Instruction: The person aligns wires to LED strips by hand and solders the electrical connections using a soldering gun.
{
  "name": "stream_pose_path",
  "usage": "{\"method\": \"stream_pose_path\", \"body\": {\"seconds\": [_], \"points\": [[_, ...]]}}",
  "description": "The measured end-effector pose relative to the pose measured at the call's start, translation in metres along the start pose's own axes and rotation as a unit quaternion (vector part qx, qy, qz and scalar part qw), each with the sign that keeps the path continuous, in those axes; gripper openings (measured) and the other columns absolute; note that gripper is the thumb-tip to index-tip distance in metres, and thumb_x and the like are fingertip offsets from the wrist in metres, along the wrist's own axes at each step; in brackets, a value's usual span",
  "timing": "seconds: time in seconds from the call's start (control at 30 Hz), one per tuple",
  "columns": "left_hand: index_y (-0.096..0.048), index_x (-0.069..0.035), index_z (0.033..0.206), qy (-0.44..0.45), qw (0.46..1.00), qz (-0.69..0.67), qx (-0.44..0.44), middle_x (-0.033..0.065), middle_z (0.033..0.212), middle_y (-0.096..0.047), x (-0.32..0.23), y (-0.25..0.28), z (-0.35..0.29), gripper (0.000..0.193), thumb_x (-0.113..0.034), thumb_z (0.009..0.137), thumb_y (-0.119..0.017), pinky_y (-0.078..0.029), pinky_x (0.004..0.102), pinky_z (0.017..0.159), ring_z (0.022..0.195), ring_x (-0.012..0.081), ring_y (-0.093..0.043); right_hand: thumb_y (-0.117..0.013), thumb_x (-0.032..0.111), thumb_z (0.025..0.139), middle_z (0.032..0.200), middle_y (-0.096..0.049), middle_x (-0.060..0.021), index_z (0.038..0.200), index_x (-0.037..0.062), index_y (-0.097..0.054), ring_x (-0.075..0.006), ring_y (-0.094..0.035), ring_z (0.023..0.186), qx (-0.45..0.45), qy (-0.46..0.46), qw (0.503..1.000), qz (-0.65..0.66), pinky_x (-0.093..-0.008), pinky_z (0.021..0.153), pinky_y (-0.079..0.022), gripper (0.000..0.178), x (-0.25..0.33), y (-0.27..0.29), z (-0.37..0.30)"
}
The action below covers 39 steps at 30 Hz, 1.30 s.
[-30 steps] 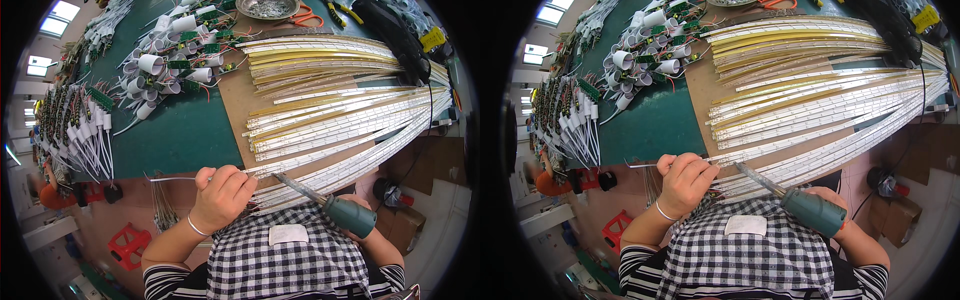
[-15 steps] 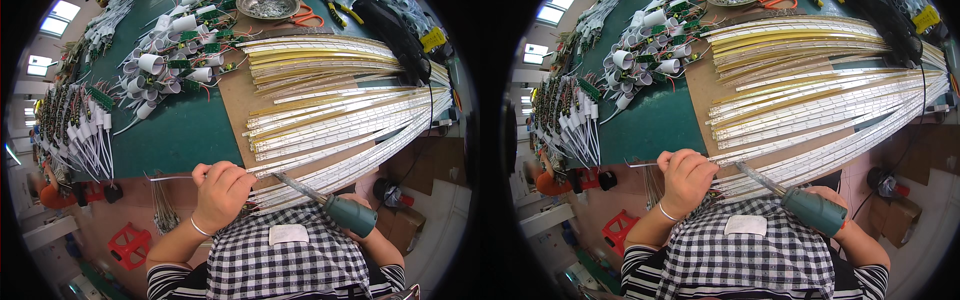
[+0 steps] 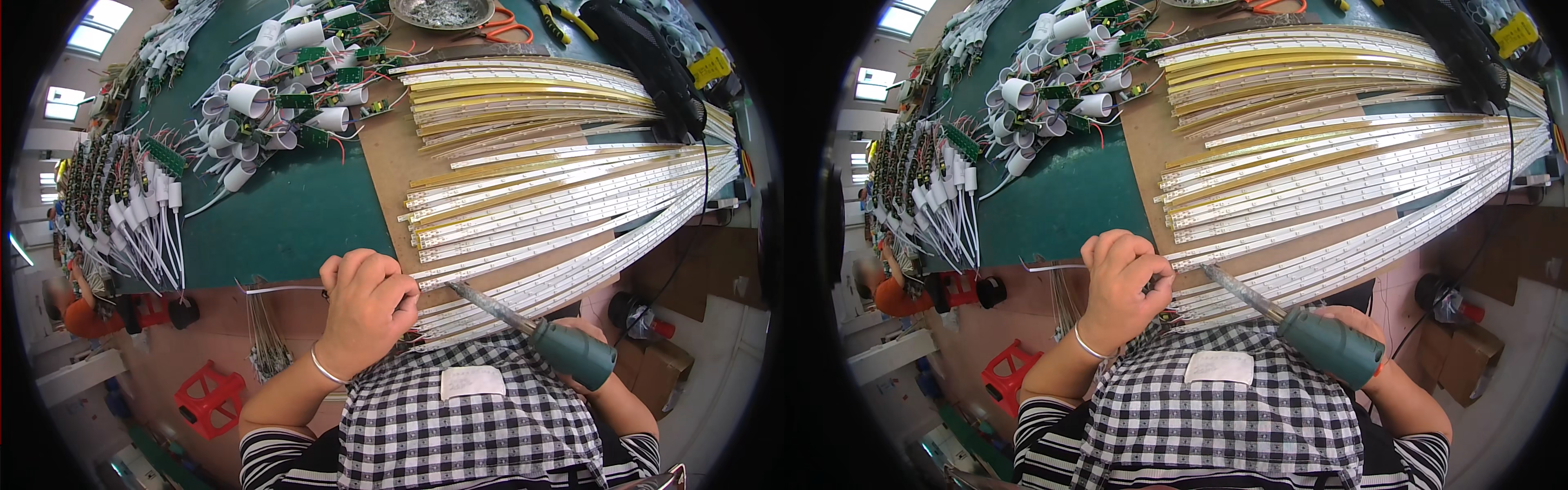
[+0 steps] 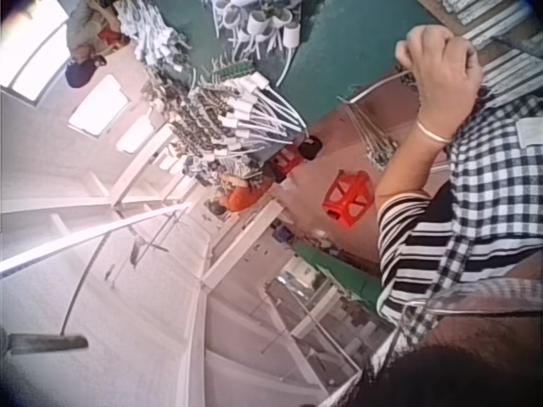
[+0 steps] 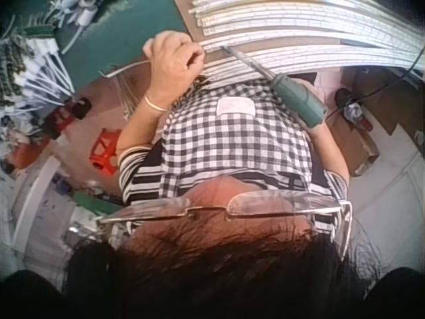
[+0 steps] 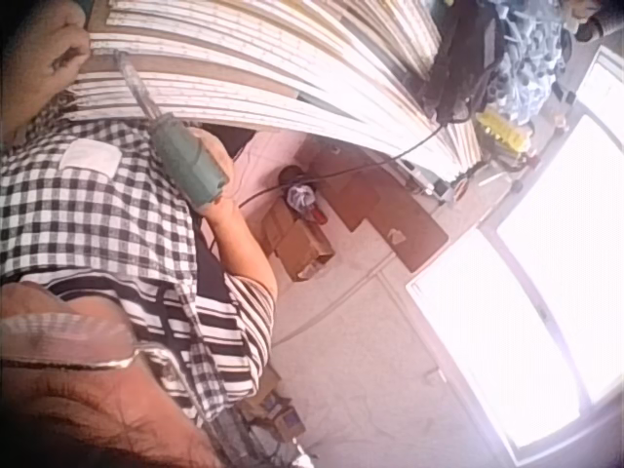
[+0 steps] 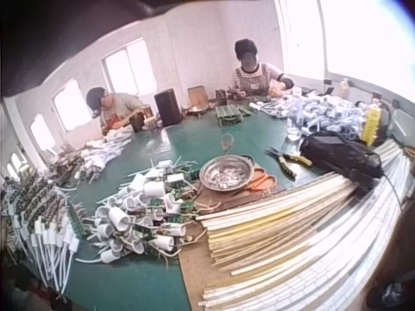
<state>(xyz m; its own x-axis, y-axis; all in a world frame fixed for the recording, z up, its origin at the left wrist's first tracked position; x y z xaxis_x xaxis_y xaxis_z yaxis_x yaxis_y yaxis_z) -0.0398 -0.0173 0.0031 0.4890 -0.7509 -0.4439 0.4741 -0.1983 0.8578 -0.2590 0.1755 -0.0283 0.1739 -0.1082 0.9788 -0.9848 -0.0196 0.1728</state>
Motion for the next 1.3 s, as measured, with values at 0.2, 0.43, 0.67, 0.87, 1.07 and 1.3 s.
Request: {"method": "stream_pose_path", "body": {"seconds": [0.2,0.43,0.67,0.87,1.07,1.3], "points": [[-0.060,-0.015,0.072,-0.010,1.000,0.010,0.004,-0.0005,0.085,-0.053,-0.001,0.001,0.001,0.021,-0.005,0.057,-0.072,-0.029,0.0393,0.081,0.091,0.0218,-0.050,-0.071,0.019,0.079,0.102,-0.065,-0.0193,0.115,-0.0005,-0.052,-0.0301,-0.067,0.089,0.000,0.090,0.995,0.040,-0.0356,0.077,-0.056,0.045,-0.018,-0.004,0.001],[-0.059,-0.015,0.071,-0.005,1.000,0.003,0.005,-0.0006,0.085,-0.052,0.000,0.000,0.001,0.022,-0.005,0.056,-0.071,-0.028,0.0399,0.081,0.091,0.0216,-0.050,-0.074,0.023,0.073,0.094,-0.065,-0.0161,0.112,0.0010,-0.054,-0.0305,-0.067,0.082,0.000,0.156,0.982,-0.103,-0.0355,0.069,-0.055,0.050,-0.013,-0.003,0.009],[-0.059,-0.015,0.071,-0.003,1.000,0.002,0.003,-0.0006,0.084,-0.052,0.000,0.000,0.001,0.021,-0.005,0.057,-0.071,-0.028,0.0400,0.081,0.091,0.0215,-0.050,-0.077,0.024,0.068,0.089,-0.065,-0.0136,0.109,0.0019,-0.056,-0.0302,-0.066,0.074,0.028,0.110,0.982,-0.150,-0.0355,0.065,-0.053,0.051,-0.015,-0.003,0.009],[-0.059,-0.015,0.071,-0.003,1.000,0.002,0.002,-0.0005,0.084,-0.052,-0.001,0.000,0.002,0.021,-0.005,0.057,-0.071,-0.027,0.0405,0.081,0.090,0.0212,-0.050,-0.071,0.021,0.075,0.088,-0.066,-0.0146,0.107,-0.0004,-0.056,-0.0294,-0.066,0.072,0.012,0.107,0.987,-0.121,-0.0340,0.063,-0.053,0.041,-0.023,-0.003,0.002],[-0.059,-0.015,0.071,0.006,1.000,0.001,0.005,-0.0010,0.083,-0.052,0.001,0.000,0.001,0.020,-0.006,0.058,-0.071,-0.027,0.0404,0.080,0.089,0.0206,-0.050,-0.063,0.026,0.087,0.092,-0.066,-0.0116,0.114,-0.0025,-0.053,-0.0186,-0.065,0.072,0.021,0.026,0.996,0.078,-0.0306,0.063,-0.053,0.040,0.008,0.002,0.014],[-0.060,-0.015,0.071,0.007,1.000,0.004,0.002,-0.0010,0.083,-0.053,-0.003,0.001,0.002,0.019,-0.006,0.059,-0.072,-0.028,0.0402,0.081,0.088,0.0201,-0.051,-0.065,0.043,0.082,0.116,-0.056,-0.0139,0.135,0.0006,-0.036,-0.0270,-0.060,0.103,-0.112,-0.046,0.947,0.296,-0.0456,0.093,-0.047,0.074,0.013,-0.008,0.033]]}}
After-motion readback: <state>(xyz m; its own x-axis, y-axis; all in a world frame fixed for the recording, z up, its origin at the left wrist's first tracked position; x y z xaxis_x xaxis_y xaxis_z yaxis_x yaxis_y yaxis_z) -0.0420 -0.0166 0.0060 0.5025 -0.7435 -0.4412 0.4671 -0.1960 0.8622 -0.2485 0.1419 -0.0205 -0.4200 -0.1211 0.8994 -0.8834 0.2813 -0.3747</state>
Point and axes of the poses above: each hand's wrist, its own z-axis towards the middle knuckle, its own y-axis out of the back of the hand, x = y × z, the point moved 5 cm from there along z, towards the middle knuckle
